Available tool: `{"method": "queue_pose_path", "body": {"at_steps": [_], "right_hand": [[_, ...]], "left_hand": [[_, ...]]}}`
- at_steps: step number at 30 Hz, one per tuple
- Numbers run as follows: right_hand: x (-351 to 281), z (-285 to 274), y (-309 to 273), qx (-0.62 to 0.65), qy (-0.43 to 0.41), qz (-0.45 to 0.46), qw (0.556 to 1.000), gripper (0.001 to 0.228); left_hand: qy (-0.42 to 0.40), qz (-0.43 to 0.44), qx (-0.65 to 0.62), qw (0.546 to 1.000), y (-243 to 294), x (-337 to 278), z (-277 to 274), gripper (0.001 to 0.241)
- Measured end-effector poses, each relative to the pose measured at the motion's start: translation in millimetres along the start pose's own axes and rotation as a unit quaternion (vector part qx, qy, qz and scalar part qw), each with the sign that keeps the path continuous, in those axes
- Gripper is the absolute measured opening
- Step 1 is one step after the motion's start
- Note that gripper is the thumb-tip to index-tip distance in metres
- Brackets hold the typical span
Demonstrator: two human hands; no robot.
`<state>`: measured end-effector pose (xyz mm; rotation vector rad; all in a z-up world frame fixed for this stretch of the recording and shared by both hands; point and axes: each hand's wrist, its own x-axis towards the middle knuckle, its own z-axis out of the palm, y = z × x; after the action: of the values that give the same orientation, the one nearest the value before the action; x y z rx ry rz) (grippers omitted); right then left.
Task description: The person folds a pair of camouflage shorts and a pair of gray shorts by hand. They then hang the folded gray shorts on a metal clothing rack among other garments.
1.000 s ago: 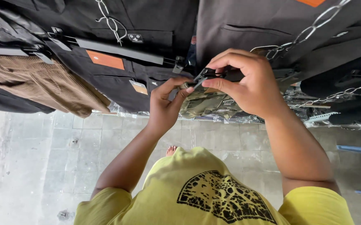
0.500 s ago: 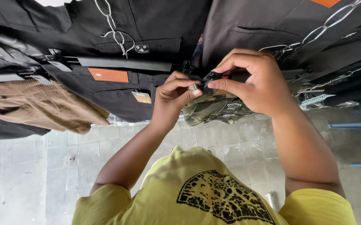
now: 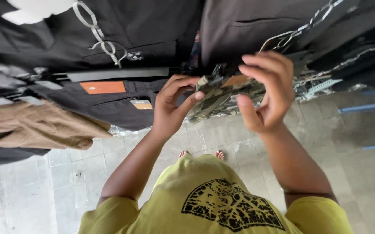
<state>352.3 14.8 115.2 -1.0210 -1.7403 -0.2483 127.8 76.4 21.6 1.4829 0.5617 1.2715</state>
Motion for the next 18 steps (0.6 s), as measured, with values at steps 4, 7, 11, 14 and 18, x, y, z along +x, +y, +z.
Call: {"method": "queue_pose_path", "body": {"at_steps": [4, 7, 11, 14, 18], "right_hand": [[-154, 8, 63, -0.070, 0.103, -0.012, 0.992, 0.046], [-261, 12, 68, -0.012, -0.032, 0.161, 0.986, 0.023], [-471, -37, 74, 0.031, -0.292, 0.566, 0.770, 0.034], [-672, -102, 88, 0.027, -0.354, 0.798, 0.487, 0.084], [-755, -171, 88, -0.037, -0.460, 0.842, 0.280, 0.097]], "left_hand": [[-0.009, 0.030, 0.085, 0.996, -41, -30, -11, 0.044], [0.008, -0.013, 0.124, 0.992, -109, -78, -17, 0.038], [-0.112, -0.274, 0.227, 0.928, -244, -161, -33, 0.031], [-0.424, -0.492, 0.360, 0.670, -323, -231, -43, 0.065], [-0.545, -0.564, 0.392, 0.481, -375, -238, -13, 0.064]]}}
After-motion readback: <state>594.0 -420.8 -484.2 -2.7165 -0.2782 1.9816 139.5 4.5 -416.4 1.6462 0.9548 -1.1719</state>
